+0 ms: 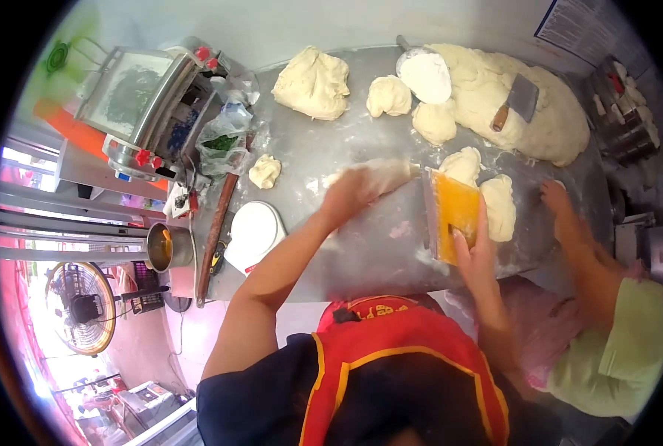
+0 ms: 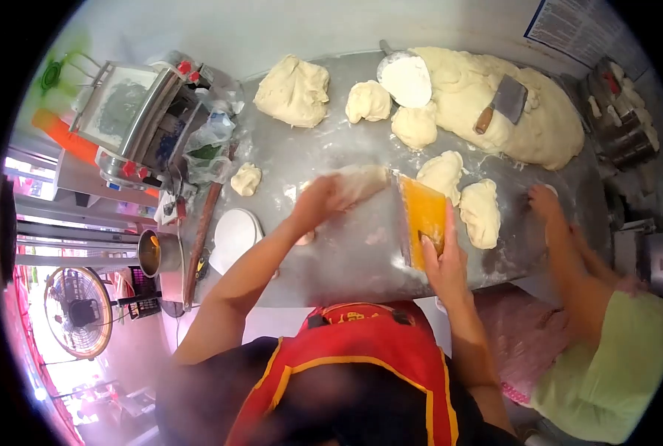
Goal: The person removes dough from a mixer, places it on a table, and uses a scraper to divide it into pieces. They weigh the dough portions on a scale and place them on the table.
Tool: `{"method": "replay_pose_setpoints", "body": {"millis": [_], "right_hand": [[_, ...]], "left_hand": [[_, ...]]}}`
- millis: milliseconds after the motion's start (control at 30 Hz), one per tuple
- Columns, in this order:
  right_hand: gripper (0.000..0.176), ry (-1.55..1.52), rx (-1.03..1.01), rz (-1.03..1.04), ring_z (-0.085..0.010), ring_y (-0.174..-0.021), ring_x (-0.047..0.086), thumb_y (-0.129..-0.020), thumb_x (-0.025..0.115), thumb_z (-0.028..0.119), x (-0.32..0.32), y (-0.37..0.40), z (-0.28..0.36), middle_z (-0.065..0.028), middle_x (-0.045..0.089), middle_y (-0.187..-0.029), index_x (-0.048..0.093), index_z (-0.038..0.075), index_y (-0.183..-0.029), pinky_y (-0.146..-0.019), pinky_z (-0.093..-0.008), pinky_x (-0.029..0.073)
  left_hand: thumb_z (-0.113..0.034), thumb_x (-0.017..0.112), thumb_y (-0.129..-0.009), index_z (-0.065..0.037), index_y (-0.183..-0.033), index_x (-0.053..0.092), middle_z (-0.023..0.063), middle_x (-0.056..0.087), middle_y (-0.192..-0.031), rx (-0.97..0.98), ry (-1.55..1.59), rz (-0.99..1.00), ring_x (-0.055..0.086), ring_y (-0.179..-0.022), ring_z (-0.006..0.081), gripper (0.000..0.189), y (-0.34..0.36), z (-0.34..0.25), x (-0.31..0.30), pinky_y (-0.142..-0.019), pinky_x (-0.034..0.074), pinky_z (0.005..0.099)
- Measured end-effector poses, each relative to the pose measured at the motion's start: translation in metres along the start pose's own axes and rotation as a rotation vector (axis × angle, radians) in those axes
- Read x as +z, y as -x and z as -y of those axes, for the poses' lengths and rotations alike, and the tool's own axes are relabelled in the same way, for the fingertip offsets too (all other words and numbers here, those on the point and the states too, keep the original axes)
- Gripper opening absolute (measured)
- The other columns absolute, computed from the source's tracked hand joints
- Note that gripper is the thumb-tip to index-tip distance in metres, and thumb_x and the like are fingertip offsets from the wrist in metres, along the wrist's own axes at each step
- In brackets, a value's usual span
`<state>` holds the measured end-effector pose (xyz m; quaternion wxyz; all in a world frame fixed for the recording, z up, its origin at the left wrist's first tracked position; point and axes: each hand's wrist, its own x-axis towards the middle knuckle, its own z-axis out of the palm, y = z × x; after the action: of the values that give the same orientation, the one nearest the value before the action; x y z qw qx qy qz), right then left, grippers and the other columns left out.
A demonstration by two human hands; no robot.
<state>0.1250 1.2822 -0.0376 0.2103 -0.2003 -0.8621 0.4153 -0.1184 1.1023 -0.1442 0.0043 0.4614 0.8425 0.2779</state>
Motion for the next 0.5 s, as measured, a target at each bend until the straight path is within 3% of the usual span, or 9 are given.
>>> {"method": "replay_pose_setpoints", "body": {"millis": [67, 100, 200, 233, 333, 433, 500], "right_hand": [[0.067, 0.050, -0.013, 0.035, -0.0401, -0.104, 0.057, -0.087, 0.051, 0.008, 0.008, -0.007, 0.006, -0.0279, 0.054, -0.118, 0.017, 0.009, -0.145, -0.084, -0.0396, 0.047], [0.068, 0.076, -0.026, 0.055, -0.0412, -0.104, 0.057, -0.087, 0.051, 0.008, 0.012, -0.012, 0.010, -0.0282, 0.054, -0.118, 0.016, 0.010, -0.145, -0.083, -0.0407, 0.047], [0.069, -0.025, 0.125, 0.220, -0.0436, -0.106, 0.054, -0.087, 0.048, 0.005, 0.036, -0.032, 0.020, -0.0298, 0.051, -0.121, 0.013, 0.012, -0.146, -0.081, -0.0436, 0.047], [0.069, 0.003, 0.083, 0.239, -0.0443, -0.104, 0.054, -0.087, 0.047, 0.005, 0.047, -0.041, 0.025, -0.0302, 0.052, -0.120, 0.013, 0.012, -0.146, -0.080, -0.0447, 0.047], [0.069, 0.041, -0.040, 0.294, -0.0462, -0.099, 0.055, -0.085, 0.044, 0.004, 0.081, -0.055, 0.037, -0.0311, 0.055, -0.113, 0.011, 0.010, -0.146, -0.080, -0.0476, 0.046], [0.071, 0.010, -0.197, 0.282, -0.0479, -0.092, 0.057, -0.084, 0.043, 0.003, 0.115, -0.065, 0.037, -0.0315, 0.058, -0.105, 0.009, 0.010, -0.146, -0.078, -0.0496, 0.045], [0.071, 0.048, -0.217, 0.270, -0.0485, -0.088, 0.057, -0.085, 0.043, 0.004, 0.129, -0.067, 0.040, -0.0318, 0.058, -0.100, 0.009, 0.012, -0.146, -0.075, -0.0503, 0.045]], "left_hand": [[-0.032, 0.079, -0.064, -0.003, -0.120, 0.050, 0.0218, 0.053, -0.112, -0.117, -0.034, -0.191, 0.049, -0.107, 0.0388, 0.069, -0.015, -0.001, -0.028, -0.092, 0.041, 0.0441], [-0.031, 0.081, -0.062, -0.006, -0.131, 0.041, 0.0235, 0.048, -0.123, -0.053, -0.080, -0.224, 0.044, -0.116, 0.0408, 0.084, -0.015, 0.009, -0.019, -0.100, 0.036, 0.0441], [-0.028, 0.081, -0.060, -0.007, -0.135, 0.035, 0.0222, 0.046, -0.127, -0.250, -0.150, 0.028, 0.042, -0.120, 0.0406, 0.091, 0.017, 0.002, 0.013, -0.103, 0.033, 0.0437], [-0.028, 0.081, -0.060, -0.008, -0.139, 0.028, 0.0207, 0.041, -0.134, -0.335, -0.062, 0.088, 0.036, -0.126, 0.0379, 0.097, 0.016, 0.004, 0.013, -0.105, 0.030, 0.0429], [-0.032, 0.079, -0.063, -0.005, -0.136, 0.033, 0.0233, 0.040, -0.132, -0.332, 0.050, 0.154, 0.036, -0.124, 0.0384, 0.091, 0.017, 0.013, 0.003, -0.103, 0.033, 0.0426], [-0.036, 0.076, -0.068, -0.006, -0.136, 0.037, 0.0224, 0.041, -0.134, -0.386, 0.426, 0.226, 0.036, -0.125, 0.0371, 0.084, 0.011, 0.053, -0.007, -0.104, 0.032, 0.0409], [-0.038, 0.073, -0.070, -0.004, -0.134, 0.039, 0.0226, 0.042, -0.134, -0.392, 0.354, 0.161, 0.039, -0.124, 0.0364, 0.080, 0.020, 0.064, -0.011, -0.103, 0.033, 0.0399]]}}
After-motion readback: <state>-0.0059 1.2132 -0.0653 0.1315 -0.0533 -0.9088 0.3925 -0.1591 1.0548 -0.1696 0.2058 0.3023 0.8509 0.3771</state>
